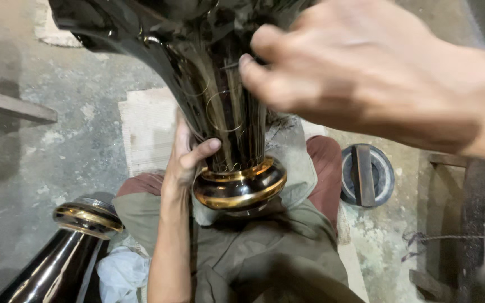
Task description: The person sits on the floor holding a large black lacquered vase between their legs and engraves decorative curved patterns onto its surface using a pointed scribe tool, steadying the vase with the other hand and repositioning it to work on different areas.
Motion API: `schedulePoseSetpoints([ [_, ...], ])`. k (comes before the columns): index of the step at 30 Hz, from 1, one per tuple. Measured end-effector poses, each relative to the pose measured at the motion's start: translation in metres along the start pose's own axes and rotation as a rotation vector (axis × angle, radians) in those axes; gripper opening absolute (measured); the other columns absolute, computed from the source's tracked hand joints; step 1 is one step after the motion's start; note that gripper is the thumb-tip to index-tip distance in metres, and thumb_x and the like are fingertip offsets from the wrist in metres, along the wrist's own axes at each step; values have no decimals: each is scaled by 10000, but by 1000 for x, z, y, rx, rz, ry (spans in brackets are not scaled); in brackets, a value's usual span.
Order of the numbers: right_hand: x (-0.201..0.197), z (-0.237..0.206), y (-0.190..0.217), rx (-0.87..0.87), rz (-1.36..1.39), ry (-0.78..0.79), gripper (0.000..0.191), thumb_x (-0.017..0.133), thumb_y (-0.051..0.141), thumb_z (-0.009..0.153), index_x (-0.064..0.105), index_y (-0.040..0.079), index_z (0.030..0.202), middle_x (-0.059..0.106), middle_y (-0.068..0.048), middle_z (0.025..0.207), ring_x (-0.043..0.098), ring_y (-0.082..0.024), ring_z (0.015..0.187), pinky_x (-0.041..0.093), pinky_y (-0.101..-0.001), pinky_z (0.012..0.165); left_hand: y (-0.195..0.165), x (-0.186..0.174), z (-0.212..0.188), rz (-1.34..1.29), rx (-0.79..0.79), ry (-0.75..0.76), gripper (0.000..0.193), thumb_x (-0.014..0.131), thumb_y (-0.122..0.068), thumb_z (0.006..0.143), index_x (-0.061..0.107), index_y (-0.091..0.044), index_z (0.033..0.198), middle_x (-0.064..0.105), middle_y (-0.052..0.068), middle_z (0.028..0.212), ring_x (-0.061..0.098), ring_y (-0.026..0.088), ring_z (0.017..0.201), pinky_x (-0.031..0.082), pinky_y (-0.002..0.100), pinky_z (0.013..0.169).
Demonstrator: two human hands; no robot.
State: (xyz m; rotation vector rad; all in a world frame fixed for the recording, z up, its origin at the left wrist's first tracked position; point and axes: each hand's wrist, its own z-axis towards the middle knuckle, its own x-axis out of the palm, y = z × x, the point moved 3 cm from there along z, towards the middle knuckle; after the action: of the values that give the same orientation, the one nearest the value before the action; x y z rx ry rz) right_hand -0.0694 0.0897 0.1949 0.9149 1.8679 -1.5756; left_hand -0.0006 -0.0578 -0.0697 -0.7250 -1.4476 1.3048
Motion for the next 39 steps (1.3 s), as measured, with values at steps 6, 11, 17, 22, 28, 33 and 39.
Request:
schedulePoseSetpoints([
  [6, 44, -52, -11, 352, 526, -152, 603, 870, 467, 746, 747, 95, 1205, 695, -55, 818, 636, -196, 590, 498, -339, 522, -54, 18, -10, 825, 394, -310, 1511, 950, -602, 744, -157, -16, 1590, 55, 348, 1687, 169, 484, 1654, 250, 572, 1373],
  [11, 82, -64, 3, 444, 972, -527, 256, 770, 79, 899, 713, 34, 1144, 751, -105, 864, 724, -162, 665, 529, -269, 541, -65, 33, 5, 1094, 602, -419, 1497, 912, -614, 714, -200, -146, 1601, -244, 186, 1639, -134, 392, 1571, 94, 564, 1350],
  [17, 108, -63, 22, 554, 997, -708, 229, 717, 39, 1044, 654, 32, 1264, 723, -99, 856, 726, -139, 730, 531, -259, 587, -66, 29, 17, 1254, 676, -499, 1443, 847, -588, 744, -254, -243, 1610, -362, 104, 1657, -225, 317, 1543, 20, 520, 1355],
  [22, 118, -56, 33, 537, 1000, -739, 207, 732, 62, 1064, 649, 87, 1252, 729, -69, 908, 704, -126, 696, 521, -269, 581, -67, 28, 16, 1308, 666, -534, 1439, 831, -614, 745, -255, -245, 1613, -377, 113, 1651, -244, 323, 1536, 29, 514, 1357],
  [28, 112, -52, 41, 516, 962, -750, 243, 750, 58, 1026, 675, 89, 1254, 740, -83, 956, 707, -159, 721, 530, -286, 601, -70, 31, 9, 1316, 633, -545, 1399, 805, -613, 776, -256, -246, 1611, -371, 113, 1653, -222, 326, 1543, 71, 503, 1366],
  [33, 109, -50, 42, 493, 932, -756, 311, 790, 86, 990, 670, 60, 1275, 742, -86, 962, 727, -187, 786, 554, -303, 641, -71, 32, 11, 1329, 645, -559, 1378, 771, -643, 790, -268, -253, 1607, -388, 90, 1648, -233, 316, 1537, 82, 498, 1364],
  [39, 111, -49, 42, 502, 932, -749, 320, 798, 90, 983, 671, 74, 1275, 742, -83, 947, 725, -178, 763, 549, -292, 619, -69, 31, 12, 1343, 640, -564, 1384, 761, -660, 785, -275, -249, 1606, -400, 89, 1643, -239, 319, 1533, 86, 509, 1362],
])
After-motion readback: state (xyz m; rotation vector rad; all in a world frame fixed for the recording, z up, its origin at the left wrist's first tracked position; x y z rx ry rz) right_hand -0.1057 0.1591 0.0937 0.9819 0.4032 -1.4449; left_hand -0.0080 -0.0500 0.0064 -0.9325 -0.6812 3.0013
